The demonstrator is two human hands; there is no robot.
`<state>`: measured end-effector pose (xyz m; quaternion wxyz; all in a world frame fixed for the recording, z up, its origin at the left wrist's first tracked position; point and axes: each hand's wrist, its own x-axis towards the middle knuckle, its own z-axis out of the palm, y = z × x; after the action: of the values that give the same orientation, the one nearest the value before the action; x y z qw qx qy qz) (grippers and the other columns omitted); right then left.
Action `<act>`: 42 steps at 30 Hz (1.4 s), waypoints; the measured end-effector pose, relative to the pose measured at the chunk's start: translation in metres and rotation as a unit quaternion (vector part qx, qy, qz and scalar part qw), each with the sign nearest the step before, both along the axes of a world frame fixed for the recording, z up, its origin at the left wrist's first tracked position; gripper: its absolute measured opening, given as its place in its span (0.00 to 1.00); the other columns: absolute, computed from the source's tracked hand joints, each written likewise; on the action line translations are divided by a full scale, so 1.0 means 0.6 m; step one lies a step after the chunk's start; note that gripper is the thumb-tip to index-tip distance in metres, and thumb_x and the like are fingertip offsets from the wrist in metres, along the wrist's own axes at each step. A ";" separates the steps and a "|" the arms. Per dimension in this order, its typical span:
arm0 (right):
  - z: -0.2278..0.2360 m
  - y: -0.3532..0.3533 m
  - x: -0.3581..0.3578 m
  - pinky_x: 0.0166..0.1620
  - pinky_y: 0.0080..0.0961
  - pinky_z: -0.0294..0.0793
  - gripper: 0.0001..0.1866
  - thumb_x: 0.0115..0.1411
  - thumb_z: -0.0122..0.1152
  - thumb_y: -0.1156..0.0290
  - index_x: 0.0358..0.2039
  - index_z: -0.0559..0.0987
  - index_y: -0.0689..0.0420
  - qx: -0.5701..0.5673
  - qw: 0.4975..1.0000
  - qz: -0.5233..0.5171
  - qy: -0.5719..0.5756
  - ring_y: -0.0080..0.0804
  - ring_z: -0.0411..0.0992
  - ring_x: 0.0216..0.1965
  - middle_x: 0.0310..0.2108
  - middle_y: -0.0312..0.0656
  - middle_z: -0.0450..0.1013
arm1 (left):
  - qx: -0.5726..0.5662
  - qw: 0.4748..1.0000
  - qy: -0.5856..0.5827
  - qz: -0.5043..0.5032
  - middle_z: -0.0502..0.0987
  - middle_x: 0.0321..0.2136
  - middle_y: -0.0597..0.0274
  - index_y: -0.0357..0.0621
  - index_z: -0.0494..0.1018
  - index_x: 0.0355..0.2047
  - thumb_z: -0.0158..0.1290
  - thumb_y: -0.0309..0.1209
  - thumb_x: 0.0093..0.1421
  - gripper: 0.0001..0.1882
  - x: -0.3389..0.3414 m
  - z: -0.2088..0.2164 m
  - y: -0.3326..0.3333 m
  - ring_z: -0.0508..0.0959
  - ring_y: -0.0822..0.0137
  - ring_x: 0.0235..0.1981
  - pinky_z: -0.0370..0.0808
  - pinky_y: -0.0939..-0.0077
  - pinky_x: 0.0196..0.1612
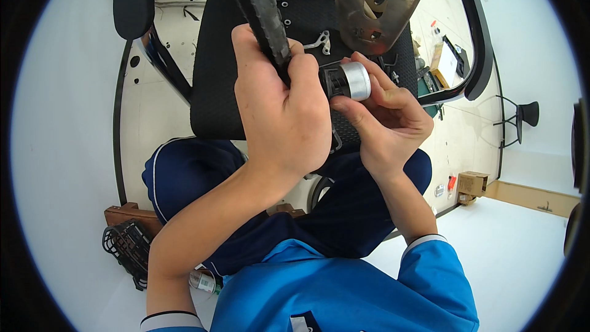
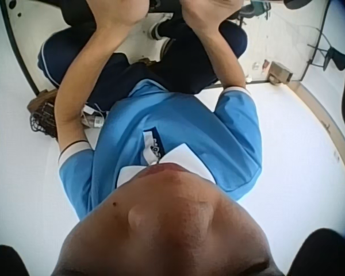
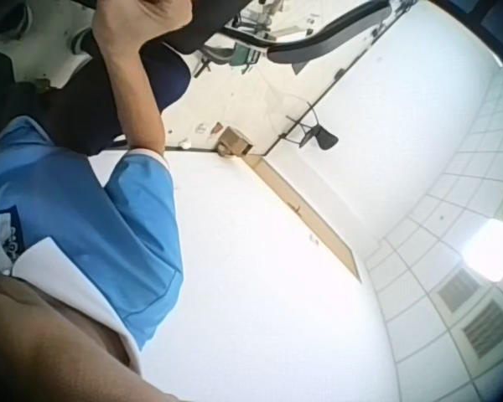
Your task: The person assembles scooter parts on the floor, attaching a brake disc to a wheel hub and then assembling a handlebar grip with a throttle cable. They use their hands to align and secure components.
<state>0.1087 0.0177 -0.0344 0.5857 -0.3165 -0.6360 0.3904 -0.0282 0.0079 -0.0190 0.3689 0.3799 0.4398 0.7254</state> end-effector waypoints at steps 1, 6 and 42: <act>0.000 0.001 0.001 0.52 0.38 0.78 0.12 0.48 0.75 0.83 0.28 0.77 0.66 0.005 1.000 0.002 -0.003 0.49 0.76 0.51 0.41 0.63 0.78 | -0.002 1.000 0.003 -0.006 0.66 0.28 0.64 0.39 0.61 0.37 0.42 0.21 0.62 0.04 0.001 -0.002 -0.003 0.66 0.76 0.29 0.66 0.80 0.35; -0.009 0.004 0.006 0.51 0.38 0.78 0.11 0.49 0.74 0.83 0.29 0.77 0.66 0.038 0.999 0.004 -0.036 0.49 0.76 0.51 0.40 0.61 0.78 | -0.021 1.000 0.018 -0.016 0.66 0.30 0.66 0.39 0.62 0.39 0.41 0.22 0.63 0.05 -0.001 0.001 -0.007 0.65 0.77 0.32 0.65 0.82 0.39; 0.040 0.019 -0.007 0.48 0.23 0.67 0.34 0.59 0.47 0.46 0.53 0.71 0.63 -0.290 0.936 0.186 -0.069 0.26 0.70 0.41 0.39 0.42 0.71 | -0.133 0.969 0.063 -0.196 0.67 0.26 0.64 0.36 0.68 0.35 0.38 0.28 0.58 0.11 0.025 -0.010 -0.033 0.66 0.74 0.27 0.65 0.79 0.32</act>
<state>0.1044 0.0293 -0.0101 0.3402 -0.3743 -0.5817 0.6370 -0.0131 -0.0119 -0.0250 0.5228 0.4507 0.4719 0.5485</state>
